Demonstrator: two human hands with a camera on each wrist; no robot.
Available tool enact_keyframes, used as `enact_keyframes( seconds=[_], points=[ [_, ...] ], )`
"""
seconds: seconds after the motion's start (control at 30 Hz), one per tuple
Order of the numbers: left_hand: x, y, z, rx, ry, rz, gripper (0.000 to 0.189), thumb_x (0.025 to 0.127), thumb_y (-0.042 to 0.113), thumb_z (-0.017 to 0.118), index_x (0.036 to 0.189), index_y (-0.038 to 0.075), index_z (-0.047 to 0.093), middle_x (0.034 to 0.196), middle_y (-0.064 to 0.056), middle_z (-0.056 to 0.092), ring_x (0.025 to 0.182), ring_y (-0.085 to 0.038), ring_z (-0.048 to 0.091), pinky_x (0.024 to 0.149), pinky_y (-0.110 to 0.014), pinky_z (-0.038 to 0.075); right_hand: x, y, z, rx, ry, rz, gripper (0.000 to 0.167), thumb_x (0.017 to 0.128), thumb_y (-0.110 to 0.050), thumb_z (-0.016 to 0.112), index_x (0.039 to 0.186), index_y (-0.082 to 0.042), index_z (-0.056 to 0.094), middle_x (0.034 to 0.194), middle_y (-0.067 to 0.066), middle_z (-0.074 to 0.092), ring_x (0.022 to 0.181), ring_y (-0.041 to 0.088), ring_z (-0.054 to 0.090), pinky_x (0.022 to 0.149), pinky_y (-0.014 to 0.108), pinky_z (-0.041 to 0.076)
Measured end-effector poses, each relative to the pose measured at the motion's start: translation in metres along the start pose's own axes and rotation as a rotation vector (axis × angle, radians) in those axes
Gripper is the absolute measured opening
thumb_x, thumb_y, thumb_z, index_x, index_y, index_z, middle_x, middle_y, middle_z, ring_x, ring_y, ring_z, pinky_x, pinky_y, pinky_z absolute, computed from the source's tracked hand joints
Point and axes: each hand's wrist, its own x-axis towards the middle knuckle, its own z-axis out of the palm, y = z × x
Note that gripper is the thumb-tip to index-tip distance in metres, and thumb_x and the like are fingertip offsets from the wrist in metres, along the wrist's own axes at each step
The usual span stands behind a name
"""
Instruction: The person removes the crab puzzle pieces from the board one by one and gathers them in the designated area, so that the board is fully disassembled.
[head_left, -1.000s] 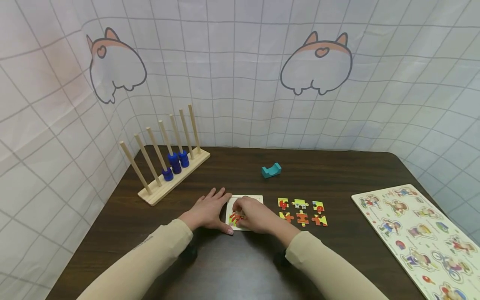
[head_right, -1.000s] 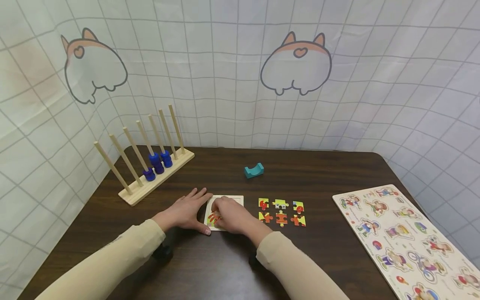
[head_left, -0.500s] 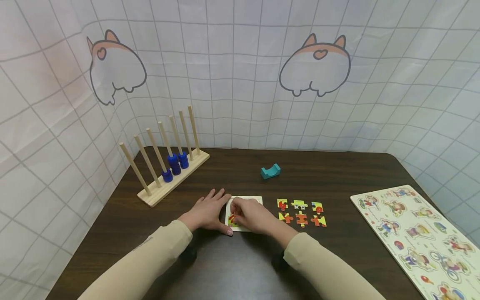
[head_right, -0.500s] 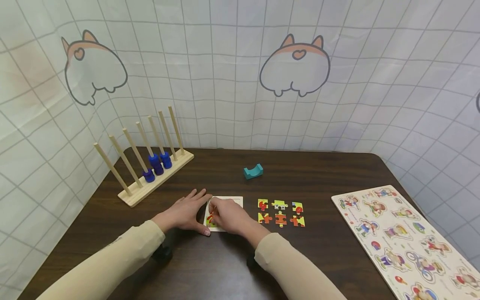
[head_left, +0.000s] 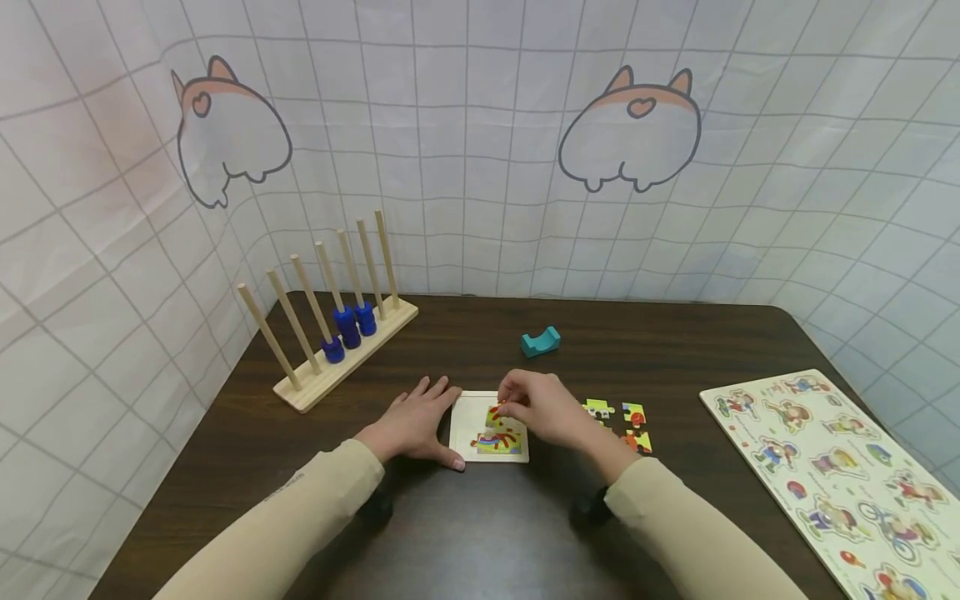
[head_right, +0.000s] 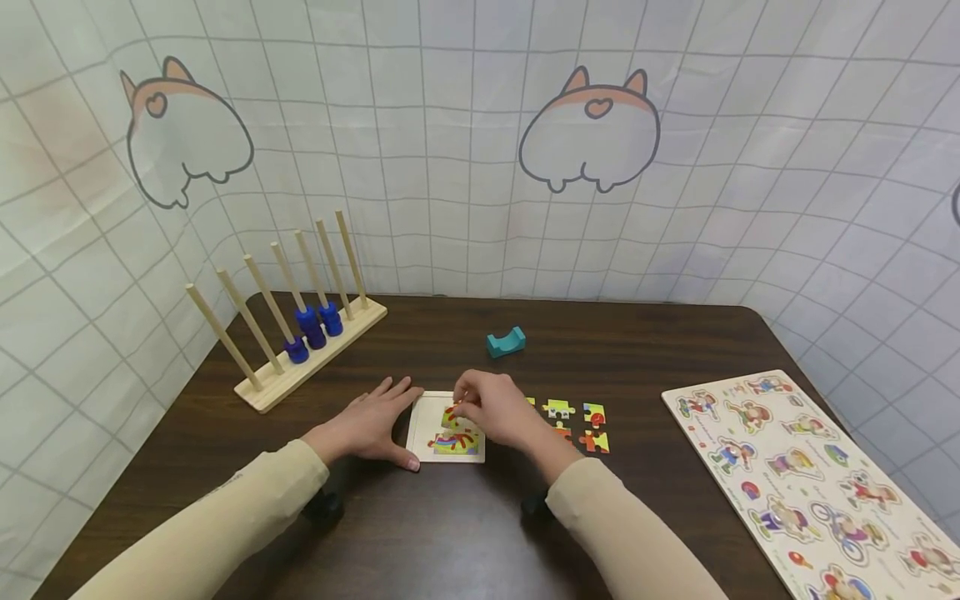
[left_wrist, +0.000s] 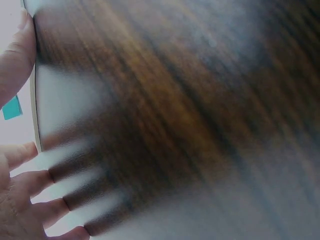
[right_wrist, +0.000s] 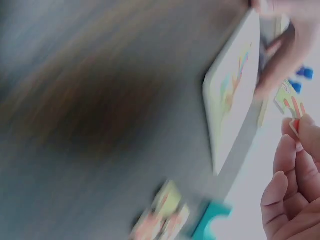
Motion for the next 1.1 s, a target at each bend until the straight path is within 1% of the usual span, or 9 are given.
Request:
enact_keyframes(
  seconds=[0.2, 0.3, 0.43, 0.47, 0.57, 0.77, 0.87, 0.97, 1.1],
  points=[
    [-0.002, 0.001, -0.001, 0.007, 0.002, 0.004, 0.114, 0.072, 0.058, 0.087, 0.160, 0.010, 0.033, 0.169, -0.019, 0.023, 0.157, -0.046, 0.017, 0.121, -0.068, 0.023, -0.024, 0.029, -0.027, -0.028, 0.039, 0.097, 0.006, 0.095, -0.011, 0.073, 0.096, -0.012, 0.067, 0.085, -0.002, 0.073, 0.075, 0.010, 0.064, 0.069, 0.029, 0.052],
    [-0.003, 0.000, -0.001, -0.003, 0.008, 0.005, 0.114, 0.072, 0.057, 0.088, 0.160, 0.009, 0.033, 0.169, -0.020, 0.023, 0.156, -0.047, 0.017, 0.120, -0.068, 0.023, -0.036, 0.041, -0.031, -0.029, 0.036, 0.130, 0.006, 0.094, -0.010, 0.073, 0.095, -0.011, 0.067, 0.083, 0.000, 0.074, 0.068, 0.012, 0.063, 0.061, 0.028, 0.051],
    [-0.004, 0.000, -0.001, -0.020, 0.013, 0.007, 0.114, 0.072, 0.055, 0.089, 0.160, 0.009, 0.033, 0.169, -0.020, 0.023, 0.156, -0.047, 0.017, 0.120, -0.068, 0.023, -0.049, 0.050, -0.030, -0.021, -0.020, 0.113, 0.008, 0.093, -0.010, 0.074, 0.094, -0.008, 0.066, 0.081, 0.001, 0.074, 0.066, 0.013, 0.063, 0.057, 0.026, 0.049],
    [-0.004, 0.000, -0.001, -0.019, 0.013, 0.007, 0.114, 0.072, 0.055, 0.089, 0.160, 0.009, 0.033, 0.169, -0.020, 0.023, 0.156, -0.047, 0.017, 0.120, -0.068, 0.023, -0.052, 0.051, -0.030, -0.028, -0.032, 0.095, 0.008, 0.093, -0.010, 0.074, 0.094, -0.008, 0.067, 0.082, 0.000, 0.074, 0.069, 0.012, 0.063, 0.060, 0.024, 0.049],
    [-0.004, 0.001, -0.001, -0.019, 0.014, 0.008, 0.114, 0.072, 0.055, 0.089, 0.160, 0.009, 0.033, 0.169, -0.020, 0.023, 0.156, -0.047, 0.017, 0.120, -0.068, 0.023, -0.060, 0.054, -0.028, -0.035, -0.058, 0.077, 0.009, 0.091, -0.010, 0.076, 0.092, -0.008, 0.067, 0.082, -0.003, 0.073, 0.070, 0.008, 0.062, 0.062, 0.023, 0.049],
    [-0.006, 0.002, -0.002, -0.026, 0.008, 0.003, 0.114, 0.072, 0.055, 0.089, 0.160, 0.009, 0.033, 0.169, -0.020, 0.023, 0.157, -0.046, 0.017, 0.121, -0.068, 0.022, -0.071, 0.058, -0.026, -0.056, -0.095, 0.047, 0.008, 0.091, -0.011, 0.076, 0.092, -0.010, 0.068, 0.080, -0.007, 0.071, 0.069, 0.002, 0.059, 0.064, 0.022, 0.049],
    [-0.006, 0.001, -0.002, -0.022, 0.007, 0.000, 0.114, 0.072, 0.056, 0.088, 0.160, 0.009, 0.033, 0.169, -0.019, 0.023, 0.157, -0.046, 0.017, 0.121, -0.068, 0.022, -0.073, 0.059, -0.025, -0.068, -0.094, 0.035, 0.008, 0.091, -0.012, 0.076, 0.093, -0.010, 0.069, 0.082, -0.007, 0.070, 0.071, 0.001, 0.059, 0.066, 0.022, 0.050],
    [-0.005, 0.001, -0.002, -0.024, 0.006, 0.000, 0.114, 0.072, 0.056, 0.088, 0.160, 0.009, 0.033, 0.169, -0.019, 0.022, 0.157, -0.046, 0.016, 0.121, -0.068, 0.022, -0.077, 0.059, -0.026, -0.090, -0.068, 0.029, 0.008, 0.091, -0.012, 0.077, 0.095, -0.009, 0.070, 0.083, -0.007, 0.069, 0.073, 0.000, 0.058, 0.068, 0.022, 0.051],
    [-0.004, 0.001, -0.002, -0.024, 0.007, 0.005, 0.114, 0.072, 0.056, 0.088, 0.160, 0.009, 0.033, 0.169, -0.020, 0.023, 0.157, -0.046, 0.016, 0.121, -0.068, 0.022, -0.086, 0.059, -0.028, -0.113, -0.060, 0.017, 0.008, 0.091, -0.013, 0.077, 0.094, -0.010, 0.070, 0.081, -0.008, 0.068, 0.070, -0.002, 0.057, 0.065, 0.022, 0.050]
  ],
)
